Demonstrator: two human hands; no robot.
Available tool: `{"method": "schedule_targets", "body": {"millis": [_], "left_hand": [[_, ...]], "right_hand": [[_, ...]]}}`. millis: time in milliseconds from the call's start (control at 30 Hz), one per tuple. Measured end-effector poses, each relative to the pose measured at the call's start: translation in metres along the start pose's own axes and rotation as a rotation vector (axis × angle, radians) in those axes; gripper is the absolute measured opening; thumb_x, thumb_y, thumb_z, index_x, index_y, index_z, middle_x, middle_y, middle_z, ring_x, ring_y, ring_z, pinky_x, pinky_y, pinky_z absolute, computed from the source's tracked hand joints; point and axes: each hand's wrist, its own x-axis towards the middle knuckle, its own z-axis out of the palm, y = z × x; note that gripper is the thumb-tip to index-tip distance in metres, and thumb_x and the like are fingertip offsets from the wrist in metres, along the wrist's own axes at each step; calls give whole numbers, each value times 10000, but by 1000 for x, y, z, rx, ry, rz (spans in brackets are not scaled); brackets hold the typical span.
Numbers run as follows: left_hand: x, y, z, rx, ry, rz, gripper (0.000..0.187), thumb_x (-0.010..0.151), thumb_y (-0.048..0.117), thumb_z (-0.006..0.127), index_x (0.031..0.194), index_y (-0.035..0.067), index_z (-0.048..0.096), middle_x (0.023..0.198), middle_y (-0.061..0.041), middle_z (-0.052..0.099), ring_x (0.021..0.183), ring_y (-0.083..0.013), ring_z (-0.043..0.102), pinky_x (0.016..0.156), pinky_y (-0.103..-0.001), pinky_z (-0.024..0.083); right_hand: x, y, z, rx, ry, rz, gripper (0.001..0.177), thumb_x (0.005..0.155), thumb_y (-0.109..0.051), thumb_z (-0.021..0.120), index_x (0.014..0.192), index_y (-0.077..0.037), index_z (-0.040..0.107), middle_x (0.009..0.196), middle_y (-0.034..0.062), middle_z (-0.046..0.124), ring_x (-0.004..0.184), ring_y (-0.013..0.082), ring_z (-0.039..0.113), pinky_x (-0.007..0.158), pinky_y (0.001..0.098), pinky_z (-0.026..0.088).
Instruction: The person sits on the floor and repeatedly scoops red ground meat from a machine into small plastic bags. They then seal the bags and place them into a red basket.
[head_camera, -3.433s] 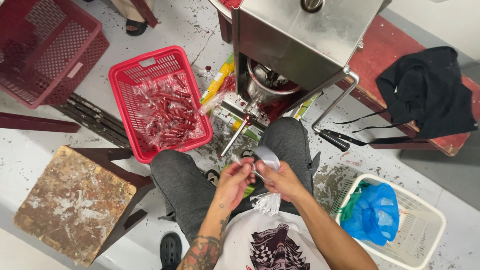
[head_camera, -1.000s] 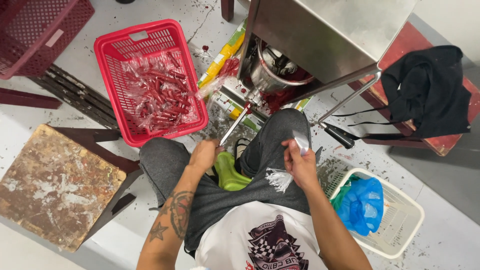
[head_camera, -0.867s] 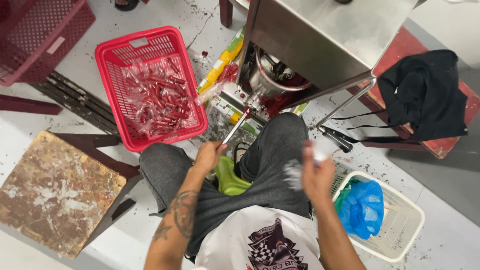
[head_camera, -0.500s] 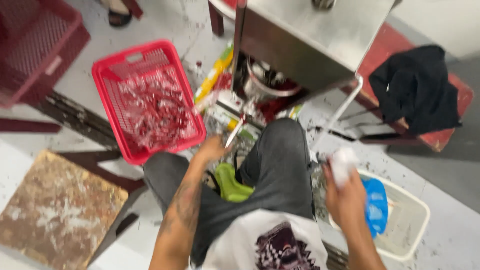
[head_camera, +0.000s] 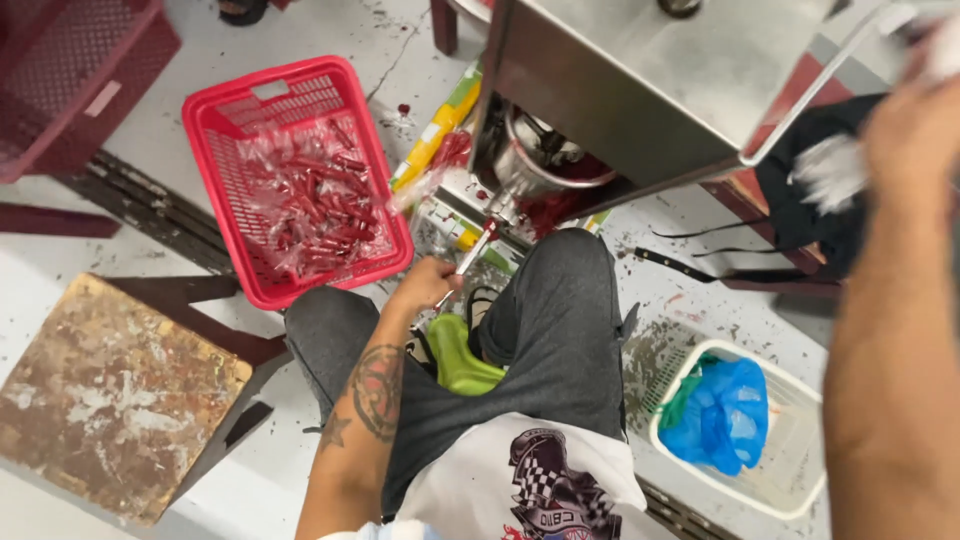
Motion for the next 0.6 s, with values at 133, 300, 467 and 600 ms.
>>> {"method": "schedule_targets", "body": {"millis": [133, 300, 467, 600], "left_hand": [[-41, 20, -19, -366, -48, -64, 286, 1038, 220, 601, 913, 29, 773, 726, -83, 715, 500, -166, 546, 461, -320, 421], [-31, -15, 2, -754, -68, -99, 234, 1002, 112, 653, 1079, -97, 724, 883, -171, 768, 720, -215, 728, 693, -336, 616], [-47, -17, -6, -857, -76, -144, 257, 978, 151, 698, 1060, -92, 718, 935, -195, 779, 712, -213, 751, 591, -267, 614], [-49, -24, 0, -853, -64, -145, 277, 976, 157, 699, 1086, -98, 709, 935, -201, 778, 697, -217, 750, 562, -270, 614]], "right_hand": [[-15, -122, -1, 529, 232, 312, 224, 1041, 69, 495, 1195, 42, 655, 1063, 237, 669, 954, 422, 657, 821, 497, 493], [-72, -205, -19, 547, -6, 644, 327, 1178, -261, 606, 1078, 40, 524, 984, 299, 679, 897, 517, 639, 743, 547, 450], [-78, -223, -36, 597, -125, 596, 352, 1157, -227, 523, 1305, 58, 668, 1129, 321, 575, 1034, 523, 596, 881, 566, 442], [-62, -219, -44, 626, -246, 717, 383, 1132, -302, 531, 1251, 54, 605, 1135, 315, 653, 1015, 530, 610, 829, 562, 439]]}}
